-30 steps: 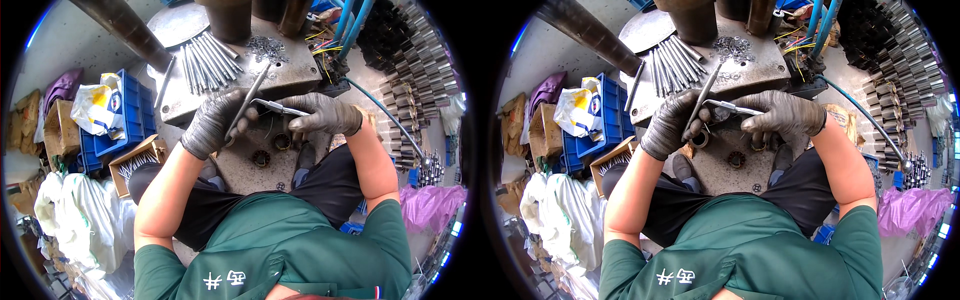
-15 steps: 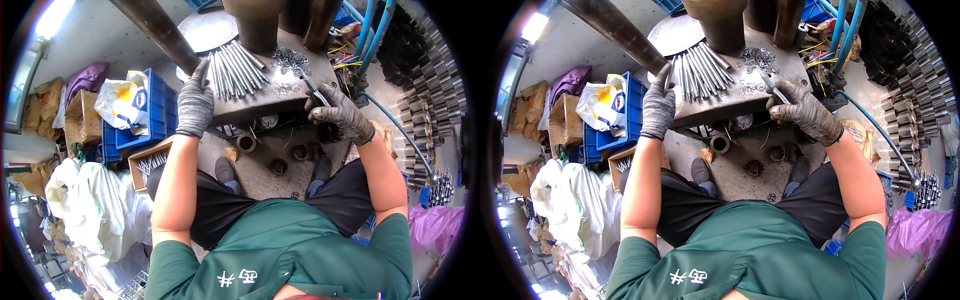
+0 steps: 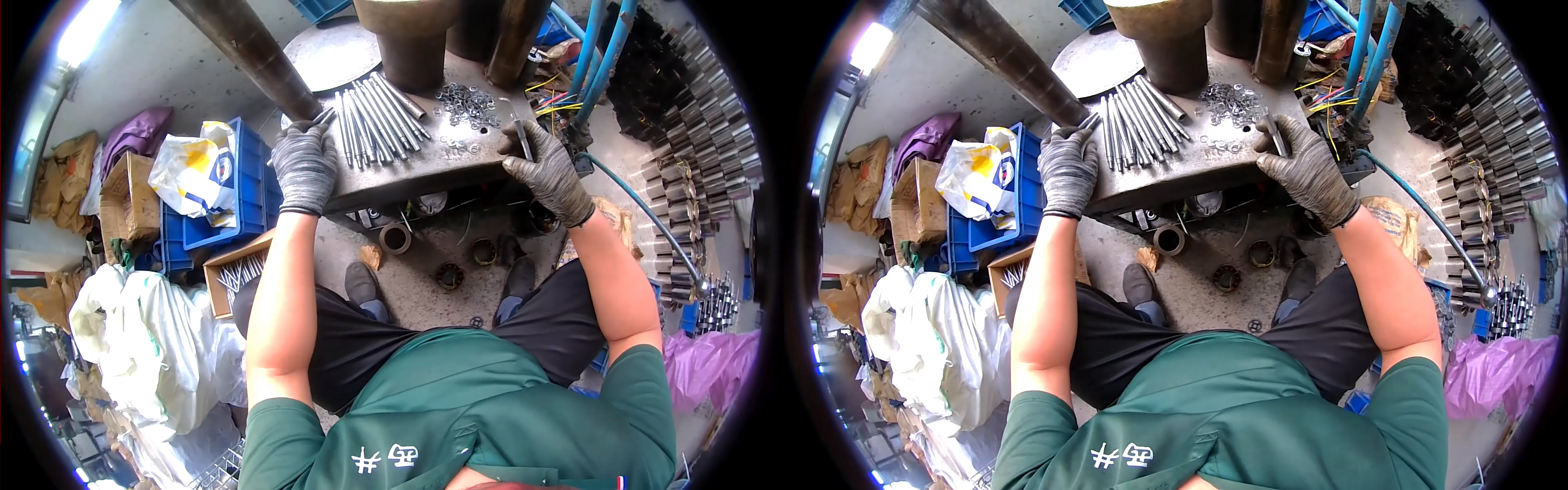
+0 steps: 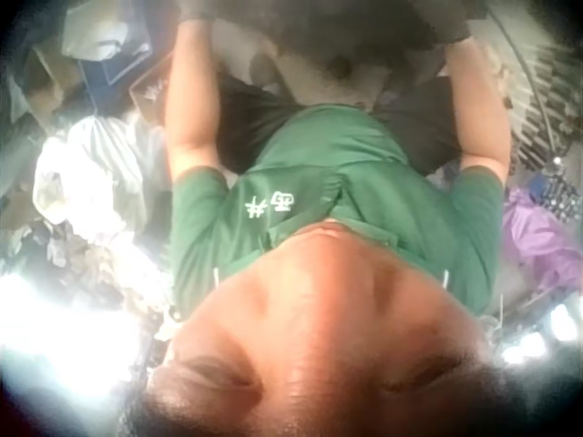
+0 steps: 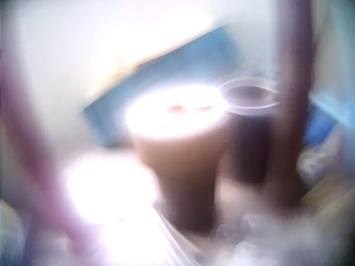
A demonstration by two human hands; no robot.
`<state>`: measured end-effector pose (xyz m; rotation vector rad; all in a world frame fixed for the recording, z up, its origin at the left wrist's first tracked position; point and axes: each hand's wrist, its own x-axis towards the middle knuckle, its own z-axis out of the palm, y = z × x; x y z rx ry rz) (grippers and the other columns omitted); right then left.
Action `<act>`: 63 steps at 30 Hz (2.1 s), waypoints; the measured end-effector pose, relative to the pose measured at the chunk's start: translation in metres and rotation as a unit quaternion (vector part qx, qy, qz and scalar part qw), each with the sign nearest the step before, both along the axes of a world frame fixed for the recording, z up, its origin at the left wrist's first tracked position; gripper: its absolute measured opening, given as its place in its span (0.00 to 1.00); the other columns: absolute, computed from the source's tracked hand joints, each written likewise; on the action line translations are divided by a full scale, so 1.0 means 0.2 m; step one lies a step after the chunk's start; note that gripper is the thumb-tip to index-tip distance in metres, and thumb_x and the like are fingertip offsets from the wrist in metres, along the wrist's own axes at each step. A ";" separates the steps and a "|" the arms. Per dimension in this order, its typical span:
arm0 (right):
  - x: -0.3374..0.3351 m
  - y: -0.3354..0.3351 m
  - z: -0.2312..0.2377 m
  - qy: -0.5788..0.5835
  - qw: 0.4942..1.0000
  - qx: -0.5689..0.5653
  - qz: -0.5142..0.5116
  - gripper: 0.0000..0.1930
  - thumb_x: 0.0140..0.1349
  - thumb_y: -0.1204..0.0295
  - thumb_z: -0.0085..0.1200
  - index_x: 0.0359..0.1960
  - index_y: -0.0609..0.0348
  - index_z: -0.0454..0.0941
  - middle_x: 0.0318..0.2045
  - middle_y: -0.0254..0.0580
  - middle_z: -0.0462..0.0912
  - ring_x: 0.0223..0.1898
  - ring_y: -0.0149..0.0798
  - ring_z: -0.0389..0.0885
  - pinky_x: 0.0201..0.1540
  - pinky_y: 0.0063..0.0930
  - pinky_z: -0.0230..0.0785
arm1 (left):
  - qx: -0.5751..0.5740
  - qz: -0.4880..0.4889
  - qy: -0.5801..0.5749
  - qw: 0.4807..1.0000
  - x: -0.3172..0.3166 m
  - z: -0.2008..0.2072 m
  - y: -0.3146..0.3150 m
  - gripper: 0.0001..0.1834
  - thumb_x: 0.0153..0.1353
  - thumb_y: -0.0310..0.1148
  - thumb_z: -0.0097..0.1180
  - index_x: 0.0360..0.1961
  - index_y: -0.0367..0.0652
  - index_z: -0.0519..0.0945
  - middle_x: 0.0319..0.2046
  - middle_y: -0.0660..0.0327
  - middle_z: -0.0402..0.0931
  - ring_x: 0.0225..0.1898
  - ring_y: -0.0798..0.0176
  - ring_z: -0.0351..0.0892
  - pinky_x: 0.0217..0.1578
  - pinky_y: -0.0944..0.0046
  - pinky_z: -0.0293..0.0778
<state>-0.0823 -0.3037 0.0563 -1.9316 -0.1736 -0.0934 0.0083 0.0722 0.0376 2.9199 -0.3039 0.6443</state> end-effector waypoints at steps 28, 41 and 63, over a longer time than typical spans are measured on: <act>0.00 0.09 -0.04 -0.169 0.930 -0.321 0.060 0.16 0.50 0.78 0.60 0.43 0.57 0.79 0.48 0.48 0.84 0.48 0.55 0.82 0.53 0.45 0.74 | -0.057 0.038 0.227 0.971 -0.02 0.13 -0.14 0.32 0.61 0.36 0.61 0.69 0.49 0.74 0.57 0.43 0.81 0.56 0.44 0.83 0.62 0.50 0.77; 0.04 0.14 -0.14 -0.246 0.862 -0.440 0.057 0.16 0.48 0.73 0.66 0.41 0.58 0.82 0.47 0.46 0.85 0.51 0.54 0.79 0.56 0.50 0.72 | -0.366 -0.103 -0.136 0.915 -0.06 0.23 -0.01 0.17 0.62 0.20 0.63 0.53 0.42 0.81 0.37 0.57 0.83 0.37 0.61 0.86 0.41 0.63 0.84; -0.04 0.26 0.03 0.113 0.963 0.242 -0.029 0.08 0.64 0.75 0.66 0.40 0.62 0.79 0.30 0.39 0.85 0.28 0.28 0.80 0.34 0.22 0.75 | -0.680 -0.187 0.298 0.643 -0.38 0.09 -0.51 0.09 0.73 0.26 0.57 0.52 0.42 0.80 0.40 0.66 0.81 0.30 0.78 0.74 0.29 0.76 0.73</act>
